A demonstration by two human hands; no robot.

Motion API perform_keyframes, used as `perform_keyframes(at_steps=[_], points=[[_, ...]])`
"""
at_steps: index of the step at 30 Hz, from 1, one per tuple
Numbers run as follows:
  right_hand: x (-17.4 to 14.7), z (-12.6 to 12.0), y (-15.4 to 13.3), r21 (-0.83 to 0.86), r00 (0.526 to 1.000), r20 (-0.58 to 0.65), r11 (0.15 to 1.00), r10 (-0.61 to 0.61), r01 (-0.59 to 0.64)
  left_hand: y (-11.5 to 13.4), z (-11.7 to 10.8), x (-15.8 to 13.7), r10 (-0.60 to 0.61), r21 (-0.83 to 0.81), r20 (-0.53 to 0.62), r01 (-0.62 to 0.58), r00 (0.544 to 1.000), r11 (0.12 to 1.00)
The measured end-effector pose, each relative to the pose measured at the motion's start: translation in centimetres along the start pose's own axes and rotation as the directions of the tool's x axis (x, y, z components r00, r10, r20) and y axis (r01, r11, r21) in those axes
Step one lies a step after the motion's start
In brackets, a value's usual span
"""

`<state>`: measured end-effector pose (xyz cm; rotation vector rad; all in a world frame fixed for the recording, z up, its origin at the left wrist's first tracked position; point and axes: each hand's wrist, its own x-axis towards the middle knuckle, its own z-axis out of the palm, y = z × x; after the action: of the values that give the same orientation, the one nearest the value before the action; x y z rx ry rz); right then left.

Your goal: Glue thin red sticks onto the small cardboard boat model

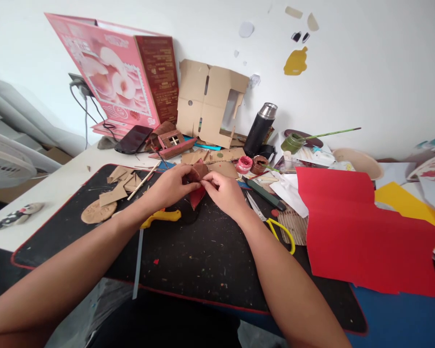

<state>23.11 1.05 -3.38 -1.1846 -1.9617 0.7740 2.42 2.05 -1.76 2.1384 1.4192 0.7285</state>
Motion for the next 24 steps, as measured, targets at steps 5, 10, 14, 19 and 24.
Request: perform_keyframes(at_steps=[5,10,14,19,24], points=[[0.00,0.00,-0.05,-0.002,1.000,0.003,1.000,-0.006,0.006,-0.06,0.07,-0.17,0.006,-0.042,-0.012,-0.006,1.000,0.999],[0.03,0.07,0.09,0.006,1.000,0.002,1.000,-0.024,0.024,0.16,0.05,-0.21,0.011,-0.018,-0.043,-0.012,0.999,1.000],[0.05,0.18,0.24,0.016,1.000,0.001,0.999,-0.030,0.030,0.40,-0.01,-0.10,0.000,0.006,-0.030,0.000,1.000,1.000],[0.03,0.10,0.17,0.009,1.000,0.013,1.000,-0.026,0.026,0.32,0.03,-0.05,-0.010,0.016,-0.031,0.011,0.999,1.000],[-0.04,-0.12,0.05,0.034,1.000,0.026,0.999,-0.012,0.012,0.08,0.05,-0.08,-0.022,-0.005,-0.028,0.022,0.999,1.000]])
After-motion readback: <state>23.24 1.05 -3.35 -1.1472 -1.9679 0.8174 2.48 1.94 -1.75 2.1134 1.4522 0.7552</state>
